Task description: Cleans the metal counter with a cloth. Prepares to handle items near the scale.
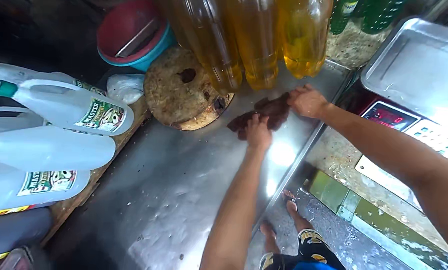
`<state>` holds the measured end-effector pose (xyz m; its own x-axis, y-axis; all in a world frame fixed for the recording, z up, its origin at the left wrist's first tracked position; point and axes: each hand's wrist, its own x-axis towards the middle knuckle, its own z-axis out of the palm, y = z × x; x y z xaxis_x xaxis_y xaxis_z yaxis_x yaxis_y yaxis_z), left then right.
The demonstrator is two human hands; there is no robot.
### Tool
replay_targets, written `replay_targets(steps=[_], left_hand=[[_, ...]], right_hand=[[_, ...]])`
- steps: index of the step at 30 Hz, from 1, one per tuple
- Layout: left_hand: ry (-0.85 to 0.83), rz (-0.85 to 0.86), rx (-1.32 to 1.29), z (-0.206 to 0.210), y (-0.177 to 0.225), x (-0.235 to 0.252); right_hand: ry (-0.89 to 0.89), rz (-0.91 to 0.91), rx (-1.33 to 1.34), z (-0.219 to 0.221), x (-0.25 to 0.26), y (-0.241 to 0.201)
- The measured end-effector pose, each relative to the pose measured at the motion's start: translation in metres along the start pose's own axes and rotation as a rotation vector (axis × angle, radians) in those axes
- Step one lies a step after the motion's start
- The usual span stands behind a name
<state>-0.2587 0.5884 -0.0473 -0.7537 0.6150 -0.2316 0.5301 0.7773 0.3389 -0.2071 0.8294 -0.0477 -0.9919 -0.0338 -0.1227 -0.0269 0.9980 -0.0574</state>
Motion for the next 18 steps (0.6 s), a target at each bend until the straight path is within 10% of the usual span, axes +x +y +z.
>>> replay_targets(steps=[6, 11, 18], left_hand=[[-0.090, -0.030, -0.078, -0.010, 0.019, -0.002], [-0.021, 0.049, 0.003, 0.004, -0.021, -0.014], [-0.099, 0.002, 0.115, -0.038, -0.081, -0.070]], right_hand=[[-0.372, 0.400, -0.007, -0.043, -0.033, -0.024], [-0.240, 0.099, 0.186, -0.011, -0.044, -0.062], [-0.359, 0.153, 0.462, -0.023, -0.030, -0.148]])
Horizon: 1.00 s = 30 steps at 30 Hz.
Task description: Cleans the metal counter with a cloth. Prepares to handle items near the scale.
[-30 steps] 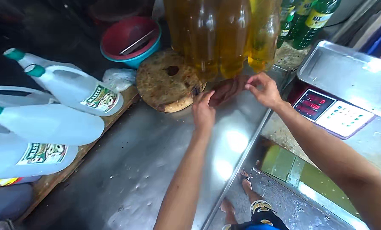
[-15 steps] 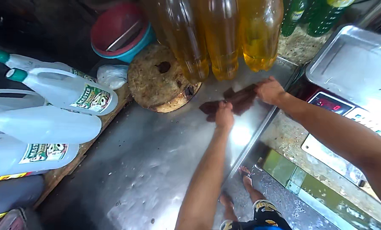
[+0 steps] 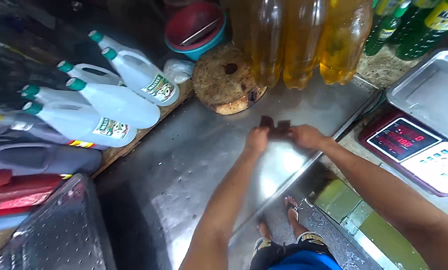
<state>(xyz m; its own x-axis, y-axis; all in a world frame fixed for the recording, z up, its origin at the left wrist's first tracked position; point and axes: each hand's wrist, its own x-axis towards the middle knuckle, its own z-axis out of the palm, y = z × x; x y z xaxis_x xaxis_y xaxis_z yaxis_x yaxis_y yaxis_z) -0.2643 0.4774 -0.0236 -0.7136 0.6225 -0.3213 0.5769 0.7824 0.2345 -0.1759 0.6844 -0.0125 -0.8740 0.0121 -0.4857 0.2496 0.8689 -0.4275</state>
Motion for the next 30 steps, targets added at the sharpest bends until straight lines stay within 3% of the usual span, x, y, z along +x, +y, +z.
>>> replay_targets(steps=[3, 6, 8, 12, 15, 17, 20, 23, 27, 30], left_hand=[[0.017, -0.053, -0.082, -0.044, -0.020, -0.036], [-0.006, -0.109, -0.167, -0.056, -0.052, -0.056], [0.051, -0.145, -0.128, -0.042, -0.068, -0.065], [0.040, -0.032, -0.111, 0.018, -0.073, -0.088], [0.090, -0.045, -0.118, 0.050, -0.082, -0.127], [0.090, -0.071, -0.145, 0.048, -0.103, -0.152], [0.115, -0.080, -0.136, 0.011, -0.133, -0.166], [0.148, -0.137, -0.040, -0.023, -0.161, -0.167], [-0.034, -0.288, -0.014, 0.007, -0.191, -0.200], [0.066, -0.302, -0.070, 0.035, -0.159, -0.224]], right_hand=[[-0.089, -0.107, 0.223, -0.016, 0.003, -0.025], [0.032, -0.073, 0.236, -0.005, 0.015, -0.052], [0.177, -0.047, 0.130, 0.020, 0.020, -0.075], [0.147, -0.095, -0.110, 0.108, 0.012, -0.107], [0.268, -0.087, -0.155, 0.162, -0.013, -0.142], [0.236, -0.142, -0.085, 0.164, -0.019, -0.174], [0.145, -0.203, 0.142, 0.136, -0.001, -0.210], [0.139, -0.238, 0.122, 0.127, 0.013, -0.243], [0.098, -0.361, -0.021, 0.197, 0.005, -0.265], [0.163, -0.433, -0.025, 0.211, -0.021, -0.238]])
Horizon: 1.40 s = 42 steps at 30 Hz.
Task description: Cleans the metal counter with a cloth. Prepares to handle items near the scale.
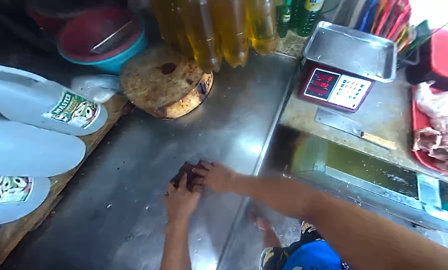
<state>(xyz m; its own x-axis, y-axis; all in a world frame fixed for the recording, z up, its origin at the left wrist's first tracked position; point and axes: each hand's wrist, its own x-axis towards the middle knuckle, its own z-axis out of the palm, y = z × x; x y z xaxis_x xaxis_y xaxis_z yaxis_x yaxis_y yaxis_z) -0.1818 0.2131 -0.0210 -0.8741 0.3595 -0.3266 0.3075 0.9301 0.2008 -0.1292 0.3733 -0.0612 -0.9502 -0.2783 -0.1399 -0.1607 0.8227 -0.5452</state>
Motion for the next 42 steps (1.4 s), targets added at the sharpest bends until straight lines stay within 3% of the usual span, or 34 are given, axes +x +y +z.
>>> replay_targets(steps=[3, 6, 8, 11, 13, 16, 19, 22, 27, 29, 31, 36, 42], left_hand=[[0.009, -0.059, -0.039, 0.019, 0.068, -0.016], [-0.054, -0.164, -0.019, 0.027, 0.155, -0.003], [-0.117, -0.206, -0.029, 0.034, 0.206, 0.010], [0.019, -0.100, -0.051, 0.059, 0.262, 0.020], [0.056, -0.029, -0.126, 0.070, 0.294, 0.021], [-0.015, -0.014, -0.319, 0.066, 0.329, 0.025], [-0.122, 0.082, -0.441, 0.046, 0.352, 0.017], [-0.232, 0.185, -0.395, 0.050, 0.374, -0.015], [-0.323, 0.146, -0.200, 0.115, 0.377, -0.066], [-0.276, 0.123, -0.201, 0.141, 0.369, -0.078], [-0.169, 0.117, -0.303, 0.157, 0.356, -0.084], [-0.220, 0.100, -0.656, 0.148, 0.301, -0.108], [-0.068, -0.111, -0.828, 0.131, 0.222, -0.165]], right_hand=[[0.086, 0.052, 0.011, -0.014, -0.051, 0.040], [0.170, 0.255, 0.024, -0.046, -0.094, 0.083], [0.329, 0.370, 0.072, -0.069, -0.135, 0.107], [0.566, 0.480, 0.250, -0.085, -0.220, 0.141], [0.645, 0.530, 0.552, -0.073, -0.274, 0.153], [0.573, 0.637, 1.296, -0.047, -0.316, 0.150], [0.555, 0.603, 1.870, -0.036, -0.311, 0.159], [0.648, 0.490, 2.224, -0.038, -0.289, 0.177], [0.818, 0.292, 2.286, -0.017, -0.266, 0.199], [0.795, 0.311, 2.329, 0.005, -0.258, 0.209], [0.782, 0.456, 2.353, 0.020, -0.243, 0.222], [0.639, 0.715, 2.208, 0.069, -0.208, 0.298], [0.680, 0.745, 1.880, 0.053, -0.169, 0.328]])
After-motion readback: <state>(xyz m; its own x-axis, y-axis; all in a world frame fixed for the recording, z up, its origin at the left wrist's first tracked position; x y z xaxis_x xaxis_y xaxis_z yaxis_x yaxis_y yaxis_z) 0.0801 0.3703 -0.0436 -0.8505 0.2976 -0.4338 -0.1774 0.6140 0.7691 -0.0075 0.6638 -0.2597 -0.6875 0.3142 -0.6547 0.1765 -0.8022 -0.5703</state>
